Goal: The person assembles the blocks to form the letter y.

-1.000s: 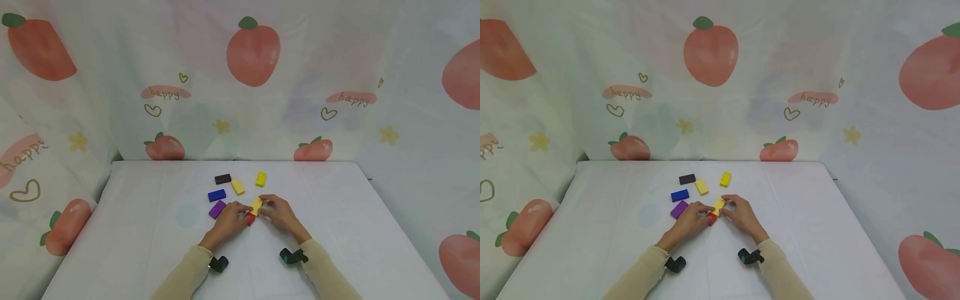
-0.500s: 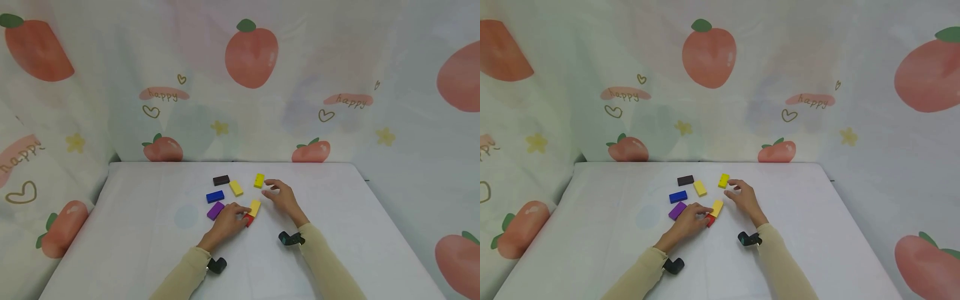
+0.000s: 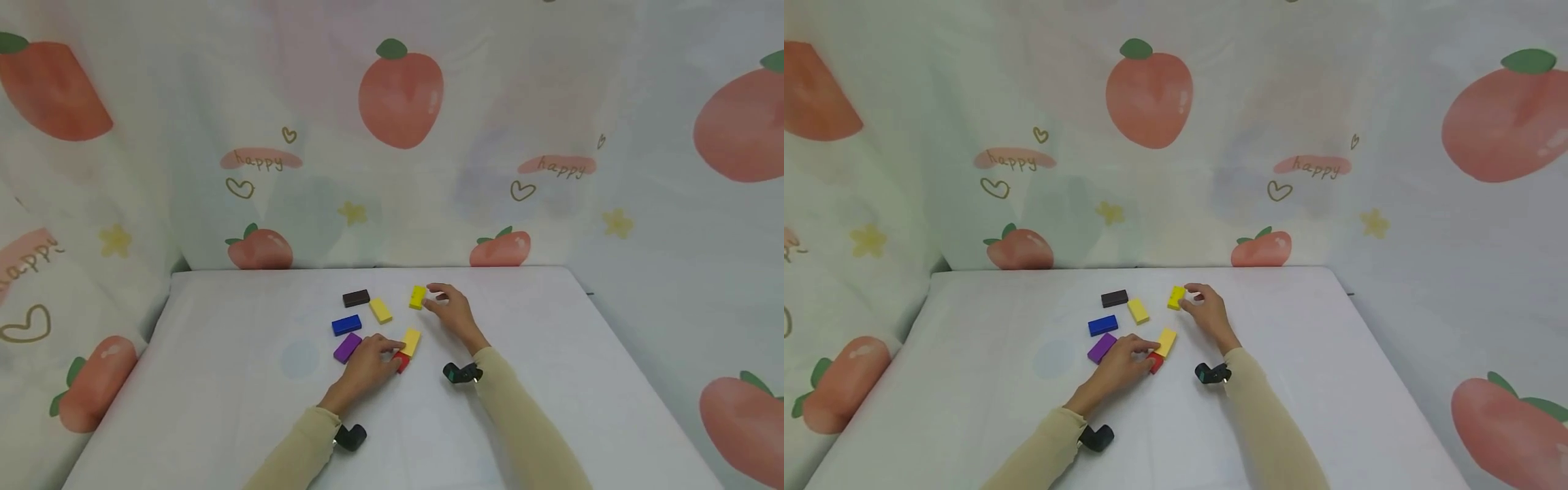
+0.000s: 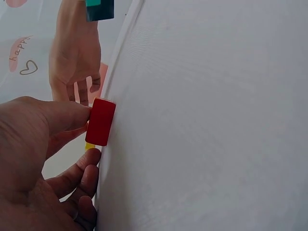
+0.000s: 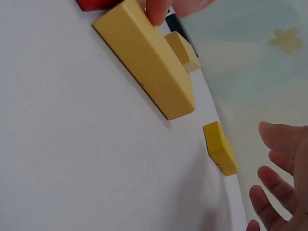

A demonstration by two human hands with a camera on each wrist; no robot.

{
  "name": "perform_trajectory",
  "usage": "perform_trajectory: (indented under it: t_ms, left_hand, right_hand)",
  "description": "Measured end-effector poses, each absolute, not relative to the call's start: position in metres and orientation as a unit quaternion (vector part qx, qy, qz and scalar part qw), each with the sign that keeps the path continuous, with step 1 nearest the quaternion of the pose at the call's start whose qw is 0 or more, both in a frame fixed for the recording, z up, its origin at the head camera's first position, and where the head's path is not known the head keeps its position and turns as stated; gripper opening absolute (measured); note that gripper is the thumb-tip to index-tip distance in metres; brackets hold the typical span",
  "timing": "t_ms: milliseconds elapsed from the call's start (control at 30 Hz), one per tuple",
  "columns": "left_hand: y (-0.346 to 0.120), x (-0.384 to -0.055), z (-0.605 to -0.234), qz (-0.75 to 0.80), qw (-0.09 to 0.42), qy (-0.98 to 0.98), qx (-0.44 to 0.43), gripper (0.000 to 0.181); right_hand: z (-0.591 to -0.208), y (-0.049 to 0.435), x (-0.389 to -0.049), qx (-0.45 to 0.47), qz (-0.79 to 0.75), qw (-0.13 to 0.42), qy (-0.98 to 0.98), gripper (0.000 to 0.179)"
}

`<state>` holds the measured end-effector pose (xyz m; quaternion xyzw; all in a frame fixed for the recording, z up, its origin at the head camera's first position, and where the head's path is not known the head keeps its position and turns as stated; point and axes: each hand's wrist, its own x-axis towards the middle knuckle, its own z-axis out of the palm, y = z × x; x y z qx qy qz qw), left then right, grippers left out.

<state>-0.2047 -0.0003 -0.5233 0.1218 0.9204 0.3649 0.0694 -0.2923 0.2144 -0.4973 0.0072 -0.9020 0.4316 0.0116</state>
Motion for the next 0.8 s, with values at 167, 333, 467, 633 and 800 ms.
perform_trajectory:
  t_ms: [167, 333, 467, 633, 800]
  left_hand:
    - [-0.001, -0.205, -0.523, 0.366, 0.074, 0.92, 0.12, 0.028]
    - [-0.002, -0.206, -0.522, 0.366, 0.076, 0.92, 0.117, 0.029]
    - [-0.001, -0.205, -0.522, 0.368, 0.077, 0.919, 0.118, 0.029]
    - [-0.001, -0.205, -0.523, 0.372, 0.081, 0.917, 0.117, 0.028]
    - [-0.002, -0.205, -0.521, 0.372, 0.08, 0.917, 0.118, 0.028]
  right_hand:
    - [-0.495, 0.209, -0.303, -0.011, 0.431, -0.003, -0.902, 0.052]
    - [-0.493, 0.208, -0.313, -0.007, 0.429, -0.013, -0.903, 0.056]
    - [-0.497, 0.207, -0.318, -0.014, 0.429, -0.031, -0.903, 0.057]
    - [-0.501, 0.207, -0.321, -0.026, 0.427, -0.054, -0.902, 0.058]
    - [-0.501, 0.207, -0.324, -0.034, 0.42, -0.071, -0.904, 0.06]
